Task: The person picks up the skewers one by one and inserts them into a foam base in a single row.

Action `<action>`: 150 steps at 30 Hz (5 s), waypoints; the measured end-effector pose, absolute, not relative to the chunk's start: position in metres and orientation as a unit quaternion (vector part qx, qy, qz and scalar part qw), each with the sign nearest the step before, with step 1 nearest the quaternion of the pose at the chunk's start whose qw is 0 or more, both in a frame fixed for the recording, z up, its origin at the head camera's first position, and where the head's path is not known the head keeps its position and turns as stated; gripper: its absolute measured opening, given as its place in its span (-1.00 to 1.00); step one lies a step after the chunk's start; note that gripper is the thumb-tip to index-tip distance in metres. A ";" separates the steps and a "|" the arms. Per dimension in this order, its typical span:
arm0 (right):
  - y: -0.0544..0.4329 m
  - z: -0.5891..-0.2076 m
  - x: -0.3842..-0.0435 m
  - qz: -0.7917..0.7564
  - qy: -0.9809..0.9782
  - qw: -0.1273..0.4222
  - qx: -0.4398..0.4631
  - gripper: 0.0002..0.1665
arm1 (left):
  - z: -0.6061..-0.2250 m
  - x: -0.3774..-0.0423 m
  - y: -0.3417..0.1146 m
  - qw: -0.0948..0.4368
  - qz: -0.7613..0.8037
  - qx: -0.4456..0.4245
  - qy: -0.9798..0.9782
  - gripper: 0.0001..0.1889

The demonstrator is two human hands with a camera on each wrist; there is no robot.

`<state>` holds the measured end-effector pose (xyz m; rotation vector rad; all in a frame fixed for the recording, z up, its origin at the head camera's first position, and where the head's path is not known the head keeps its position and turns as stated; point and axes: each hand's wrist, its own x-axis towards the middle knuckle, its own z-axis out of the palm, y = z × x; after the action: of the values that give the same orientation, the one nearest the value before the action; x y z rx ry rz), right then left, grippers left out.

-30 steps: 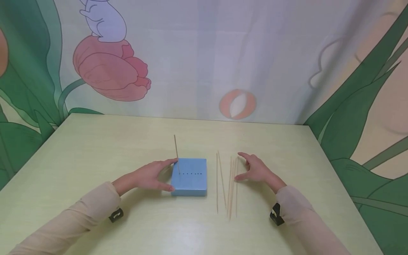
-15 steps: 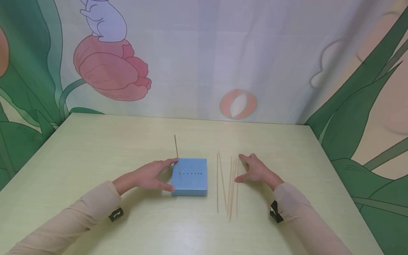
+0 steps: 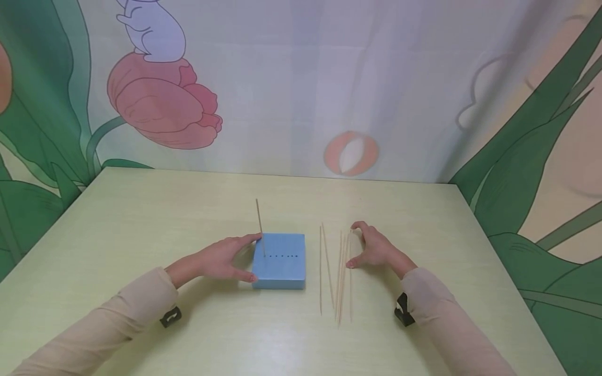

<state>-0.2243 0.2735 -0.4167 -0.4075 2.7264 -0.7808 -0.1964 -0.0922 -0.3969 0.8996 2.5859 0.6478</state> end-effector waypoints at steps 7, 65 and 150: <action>0.279 -0.410 -0.219 -0.327 0.926 0.136 -0.129 0.07 | -0.396 -0.196 -0.093 0.163 0.233 0.318 0.905 0.01; 0.210 -0.335 -0.171 -0.588 0.780 -0.065 -0.205 -0.38 | -0.401 -0.200 -0.093 0.163 0.229 0.321 0.904 0.02; 0.115 -0.350 -0.194 -0.489 0.794 -0.114 -0.341 -0.75 | -0.396 -0.199 -0.093 0.168 0.222 0.303 0.911 0.01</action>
<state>-0.1938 0.1154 -0.3496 -1.1574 2.6960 -1.6601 -0.1992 -0.0929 -0.3964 0.8631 2.5931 0.6312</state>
